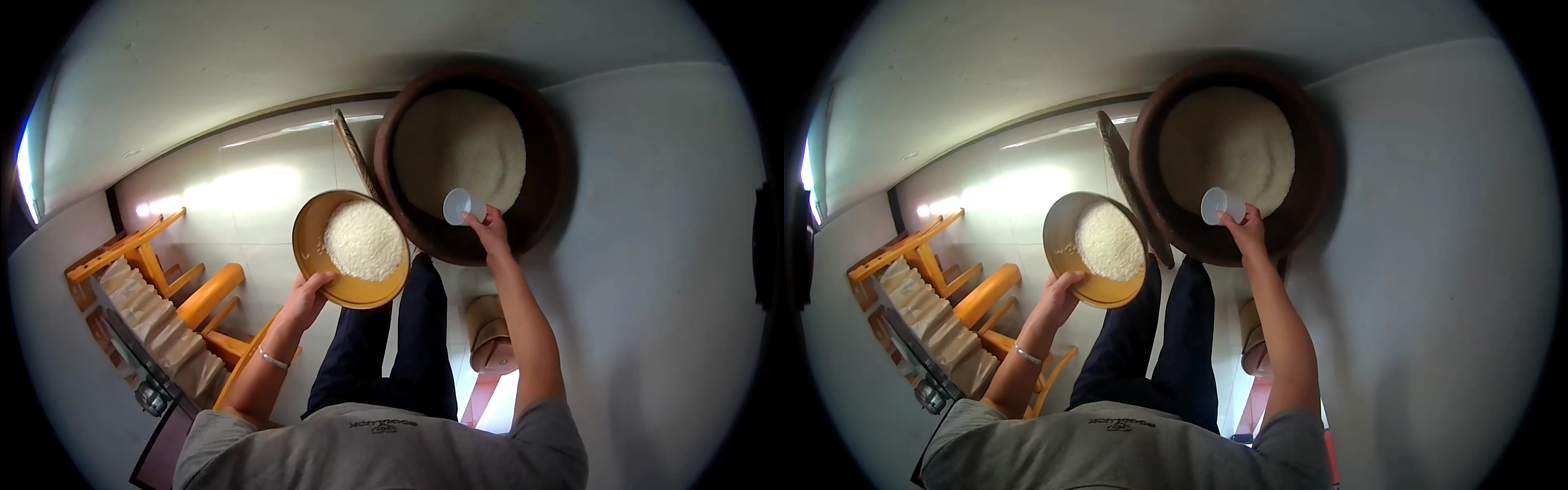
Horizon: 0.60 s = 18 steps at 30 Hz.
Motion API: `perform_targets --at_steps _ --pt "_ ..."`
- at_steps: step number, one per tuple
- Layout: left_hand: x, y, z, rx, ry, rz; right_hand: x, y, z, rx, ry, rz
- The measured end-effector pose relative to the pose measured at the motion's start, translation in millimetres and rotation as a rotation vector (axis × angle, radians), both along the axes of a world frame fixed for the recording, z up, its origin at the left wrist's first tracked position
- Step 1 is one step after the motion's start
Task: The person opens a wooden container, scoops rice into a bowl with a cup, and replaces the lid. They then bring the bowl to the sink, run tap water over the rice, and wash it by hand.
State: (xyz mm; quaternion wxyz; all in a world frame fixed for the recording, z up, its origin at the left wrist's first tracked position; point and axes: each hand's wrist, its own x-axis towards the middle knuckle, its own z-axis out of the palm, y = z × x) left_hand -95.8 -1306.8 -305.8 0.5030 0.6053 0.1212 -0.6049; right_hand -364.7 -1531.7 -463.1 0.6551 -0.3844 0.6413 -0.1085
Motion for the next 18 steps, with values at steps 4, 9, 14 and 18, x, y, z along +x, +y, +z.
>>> perform_targets --at_steps 4,9,14,18 --pt "4 26 -3 0.048 0.035 0.02 5 15 -60 -0.088 0.277 0.278" --pt "3 36 -8 0.11 0.012 0.02 35 1 -96 -0.09 0.53 0.33" --pt "4 43 -17 0.134 0.0 0.005 57 6 -83 -0.285 0.689 0.499" --pt "5 49 -21 0.156 -0.013 0.004 55 3 -91 -0.485 0.835 0.686"
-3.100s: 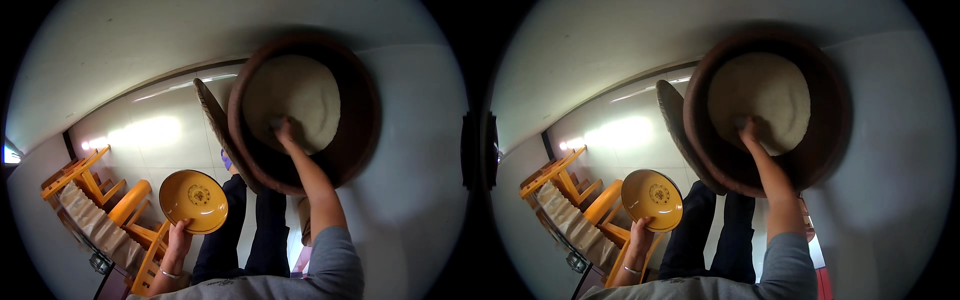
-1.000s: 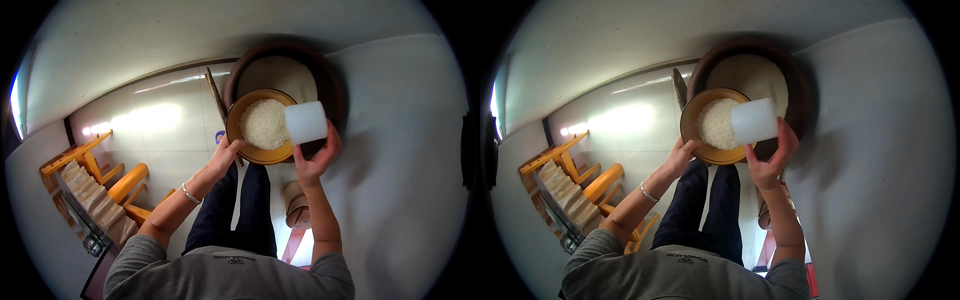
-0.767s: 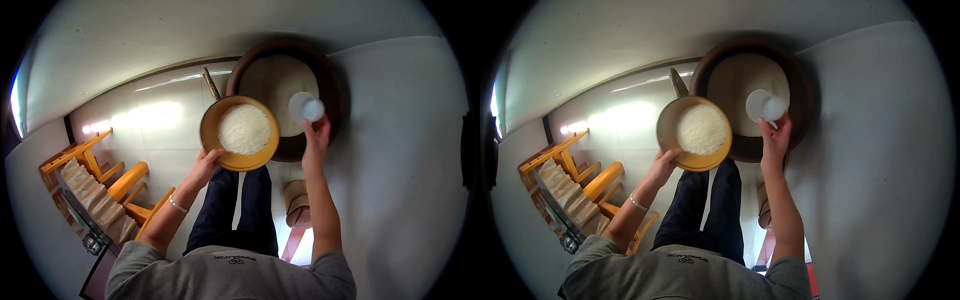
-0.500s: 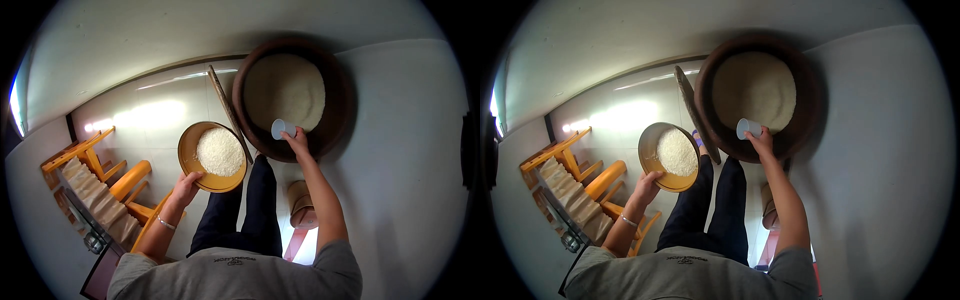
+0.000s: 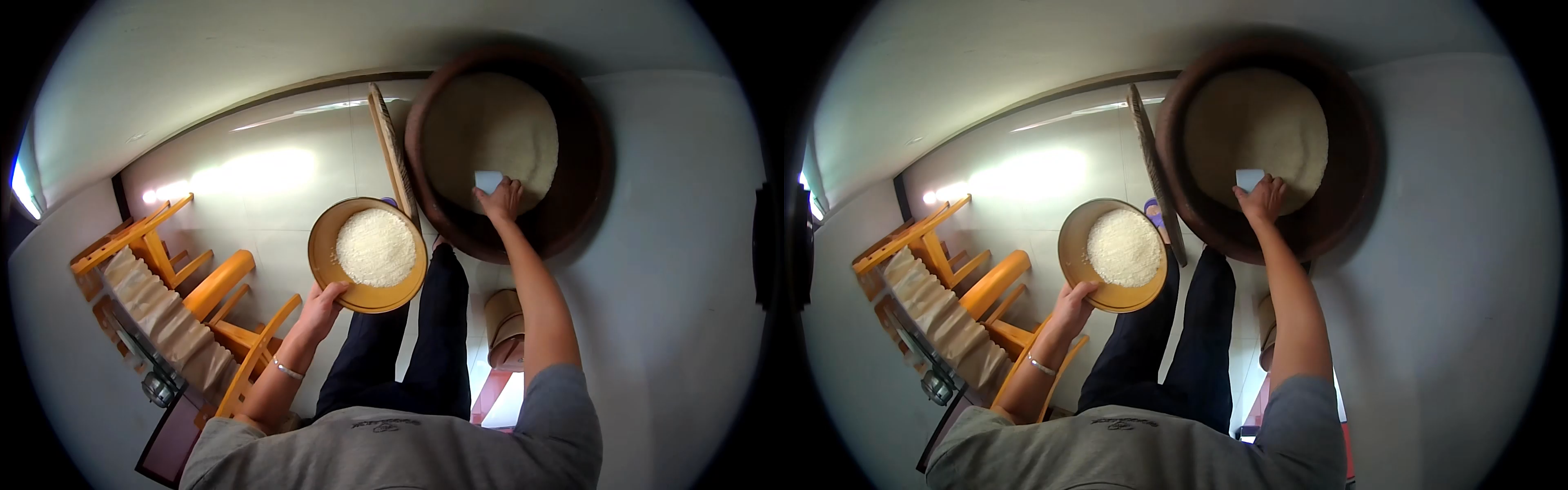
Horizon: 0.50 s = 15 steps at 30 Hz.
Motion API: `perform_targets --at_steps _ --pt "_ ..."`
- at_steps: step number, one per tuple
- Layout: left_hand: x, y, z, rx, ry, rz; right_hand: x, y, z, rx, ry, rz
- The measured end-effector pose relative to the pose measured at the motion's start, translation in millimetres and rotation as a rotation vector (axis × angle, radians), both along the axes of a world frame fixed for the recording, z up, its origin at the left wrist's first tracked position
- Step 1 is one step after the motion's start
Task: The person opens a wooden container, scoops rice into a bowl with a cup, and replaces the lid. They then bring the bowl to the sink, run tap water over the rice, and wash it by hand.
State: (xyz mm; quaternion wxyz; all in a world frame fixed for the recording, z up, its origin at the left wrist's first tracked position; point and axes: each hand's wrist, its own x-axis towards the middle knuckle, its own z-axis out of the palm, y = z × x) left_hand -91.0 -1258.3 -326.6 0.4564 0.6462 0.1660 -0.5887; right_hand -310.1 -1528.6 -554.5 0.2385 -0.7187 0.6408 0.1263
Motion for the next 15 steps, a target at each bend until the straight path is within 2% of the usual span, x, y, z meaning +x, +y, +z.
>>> perform_targets --at_steps 3,5,8,12,13,15 --pt "1 8 -10 -0.017 -0.014 0.007 -8 -19 -27 -0.06 0.113 0.057" --pt "0 13 -14 0.031 -0.068 0.01 -6 -24 -51 -0.015 0.09 -0.053" --pt "-1 19 -20 0.066 -0.081 0.032 3 -20 -91 -0.026 0.18 0.02" --pt "-5 14 -16 0.11 -0.062 0.078 -3 22 -207 0.009 0.15 0.217" --pt "-6 11 -13 0.116 -0.061 0.079 5 12 -178 0.015 0.15 0.219" --pt "-8 5 -10 0.092 -0.053 0.087 14 -20 -116 0.531 -0.04 0.189"
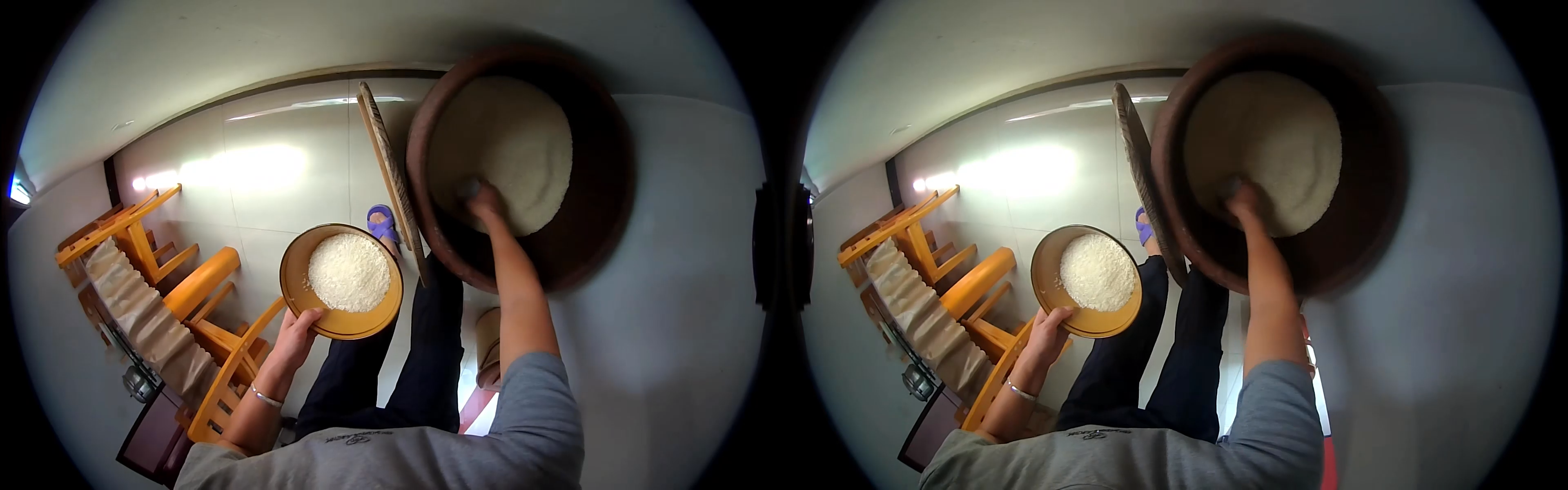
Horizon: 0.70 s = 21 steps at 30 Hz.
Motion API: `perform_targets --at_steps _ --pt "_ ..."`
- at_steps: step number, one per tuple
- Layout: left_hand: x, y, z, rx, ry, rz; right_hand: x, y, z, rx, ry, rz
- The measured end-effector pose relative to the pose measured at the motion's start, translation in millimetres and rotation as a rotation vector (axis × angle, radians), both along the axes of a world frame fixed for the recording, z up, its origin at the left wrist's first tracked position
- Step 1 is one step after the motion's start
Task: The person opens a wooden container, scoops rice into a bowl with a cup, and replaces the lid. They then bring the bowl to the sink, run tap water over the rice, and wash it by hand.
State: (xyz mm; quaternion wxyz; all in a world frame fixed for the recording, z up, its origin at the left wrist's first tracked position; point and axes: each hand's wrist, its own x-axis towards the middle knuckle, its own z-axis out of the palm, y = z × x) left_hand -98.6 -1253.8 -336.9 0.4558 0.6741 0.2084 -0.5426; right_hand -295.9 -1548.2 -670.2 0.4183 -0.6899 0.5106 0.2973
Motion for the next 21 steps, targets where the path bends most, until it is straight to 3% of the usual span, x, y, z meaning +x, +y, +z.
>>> perform_targets --at_steps 1,3,4,7,10,15,17,18,21 --pt "-1 -4 1 -0.006 0.003 0.002 -7 -7 10 -0.006 0.003 0.002" --pt "1 -9 7 -0.044 0.008 -0.044 -23 -20 38 0.391 -0.345 -0.609" --pt "2 -12 9 -0.054 0.008 -0.047 -26 -22 60 0.381 -0.348 -0.61" --pt "-1 -22 19 -0.098 0.002 -0.068 -43 -26 133 0.695 -0.709 -1.034" --pt "-4 -40 36 -0.139 -0.008 -0.101 -49 -24 197 0.76 -0.916 -1.149" --pt "-5 -58 47 -0.179 -0.038 -0.23 -42 -2 302 0.532 -1.093 -1.181" --pt "-10 -83 43 -0.228 -0.032 -0.31 -45 -13 343 0.155 -1.094 -1.028" --pt "-18 -95 42 -0.224 -0.035 -0.308 -50 -11 356 0.16 -1.095 -1.028" --pt "-25 -124 44 -0.228 -0.122 -0.405 -41 5 393 -0.201 -1.13 -0.865"
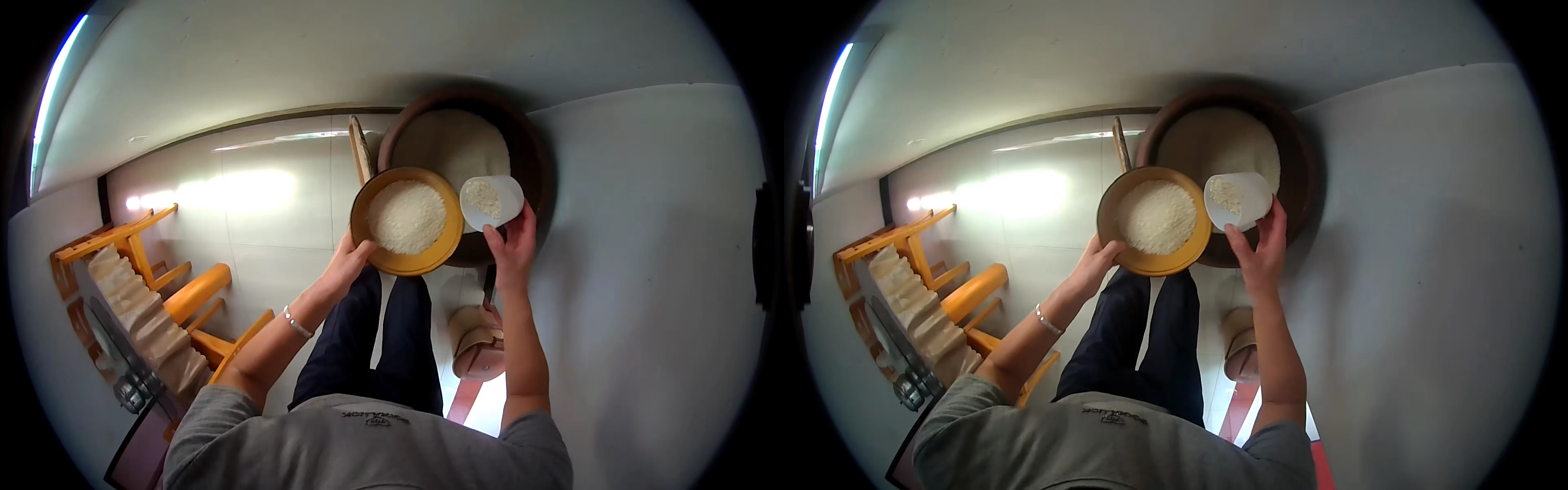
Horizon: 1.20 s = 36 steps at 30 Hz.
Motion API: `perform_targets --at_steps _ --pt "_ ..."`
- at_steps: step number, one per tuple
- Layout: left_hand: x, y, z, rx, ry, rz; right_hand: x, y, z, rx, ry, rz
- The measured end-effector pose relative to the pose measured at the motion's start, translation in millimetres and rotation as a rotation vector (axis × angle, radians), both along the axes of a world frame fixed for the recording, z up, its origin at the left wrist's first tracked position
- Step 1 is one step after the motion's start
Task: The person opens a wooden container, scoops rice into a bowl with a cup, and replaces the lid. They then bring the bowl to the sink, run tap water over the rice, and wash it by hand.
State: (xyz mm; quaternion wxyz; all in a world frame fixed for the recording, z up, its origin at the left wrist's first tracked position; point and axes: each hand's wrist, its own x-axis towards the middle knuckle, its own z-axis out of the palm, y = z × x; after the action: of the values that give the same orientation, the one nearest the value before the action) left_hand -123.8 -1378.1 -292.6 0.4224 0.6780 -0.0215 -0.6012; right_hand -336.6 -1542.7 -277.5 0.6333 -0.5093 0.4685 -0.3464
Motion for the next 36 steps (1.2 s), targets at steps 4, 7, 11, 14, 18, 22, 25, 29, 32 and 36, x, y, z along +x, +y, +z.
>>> perform_targets --at_steps 4,7,11,14,18,22,25,29,32,36 --pt "-4 -14 -13 -0.138 -0.025 -0.084 15 19 20 -0.408 0.202 0.073" --pt "-9 -21 -14 -0.139 -0.009 -0.117 21 20 23 -0.558 0.271 0.089" --pt "-15 -26 -13 -0.157 0.022 -0.079 18 19 16 -0.538 0.279 0.042" --pt "-17 -27 -16 -0.137 0.034 -0.092 12 21 15 -0.563 0.328 0.053" --pt "-13 -37 2 -0.014 0.052 -0.113 19 22 12 -0.57 0.318 0.095" --pt "-13 -31 -12 -0.081 0.101 -0.081 23 19 17 -0.707 0.409 0.134" --pt "-14 -33 -15 -0.087 0.108 -0.045 27 22 16 -0.837 0.434 0.201" --pt "-12 -33 -15 -0.065 0.127 -0.041 27 16 15 -1.029 0.541 0.185" --pt "-10 -37 -15 -0.057 0.14 -0.051 26 16 14 -1.104 0.506 0.306" --pt "-9 -35 -16 -0.058 0.152 -0.001 31 18 9 -0.49 0.151 -0.104"
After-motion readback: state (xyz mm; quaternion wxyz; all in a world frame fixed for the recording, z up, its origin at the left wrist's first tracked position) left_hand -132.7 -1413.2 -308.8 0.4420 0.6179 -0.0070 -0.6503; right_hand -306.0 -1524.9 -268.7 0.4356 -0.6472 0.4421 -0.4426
